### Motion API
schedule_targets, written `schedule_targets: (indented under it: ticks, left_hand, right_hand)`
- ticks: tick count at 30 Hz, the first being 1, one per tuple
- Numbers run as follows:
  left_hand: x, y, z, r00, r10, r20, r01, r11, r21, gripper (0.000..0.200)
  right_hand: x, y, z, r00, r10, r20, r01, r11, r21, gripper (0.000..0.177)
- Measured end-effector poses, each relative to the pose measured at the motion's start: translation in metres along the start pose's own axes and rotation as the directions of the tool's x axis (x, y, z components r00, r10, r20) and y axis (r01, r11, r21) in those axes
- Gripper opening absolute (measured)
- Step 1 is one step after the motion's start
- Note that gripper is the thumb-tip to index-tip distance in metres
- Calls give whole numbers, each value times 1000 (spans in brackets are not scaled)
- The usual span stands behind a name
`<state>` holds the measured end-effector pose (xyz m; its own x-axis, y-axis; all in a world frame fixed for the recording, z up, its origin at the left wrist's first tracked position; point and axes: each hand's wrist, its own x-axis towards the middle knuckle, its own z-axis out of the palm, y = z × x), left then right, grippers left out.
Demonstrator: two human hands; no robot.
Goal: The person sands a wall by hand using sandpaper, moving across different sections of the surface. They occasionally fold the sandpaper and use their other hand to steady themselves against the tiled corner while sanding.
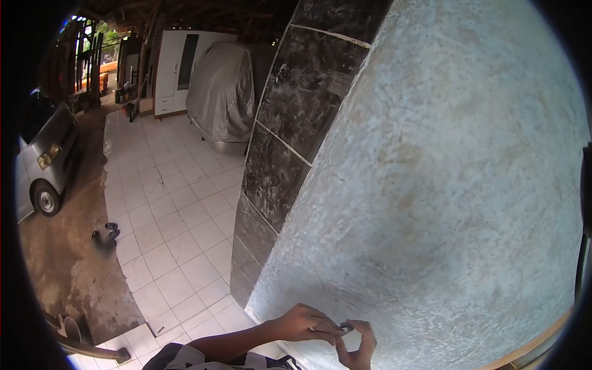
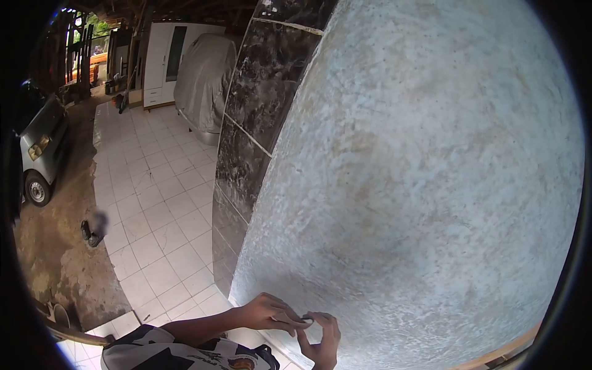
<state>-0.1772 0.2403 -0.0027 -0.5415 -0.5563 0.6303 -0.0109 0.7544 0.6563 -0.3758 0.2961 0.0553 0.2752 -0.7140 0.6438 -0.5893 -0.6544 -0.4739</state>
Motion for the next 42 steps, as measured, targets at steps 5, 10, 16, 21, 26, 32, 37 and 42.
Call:
schedule_targets:
  ticks: [5,10,16,21,26,32,37,42]
  left_hand:
    - [-23,7,-21,991,-134,-24,128,976,-173,18]
    - [-59,-11,-22,952,-299,-64,286,945,-159,15]
    - [-58,7,-9,919,-352,-177,322,930,-176,20]
    - [-56,16,10,861,-423,-282,361,899,-248,19]
    - [-59,0,25,880,-463,-103,451,884,-121,17]
    - [-28,-20,15,942,-282,180,304,946,-112,24]
    - [28,-38,-45,974,166,-154,-133,970,204,27]
    - [44,-79,-144,918,335,-213,-149,789,596,50]
  right_hand:
    - [-13,11,18,999,49,22,-51,992,111,37]
    - [-24,24,19,984,106,142,-138,961,240,38]
    - [-35,2,59,987,37,156,-85,945,315,23]
    - [-48,25,57,978,168,121,-204,883,423,22]
    - [-76,29,30,920,331,211,-392,799,456,22]
    - [-90,12,22,892,452,11,-383,743,549,16]
    - [-66,11,22,846,150,-512,-263,952,-155,16]
    - [20,2,31,675,-269,-687,-328,725,-605,32]
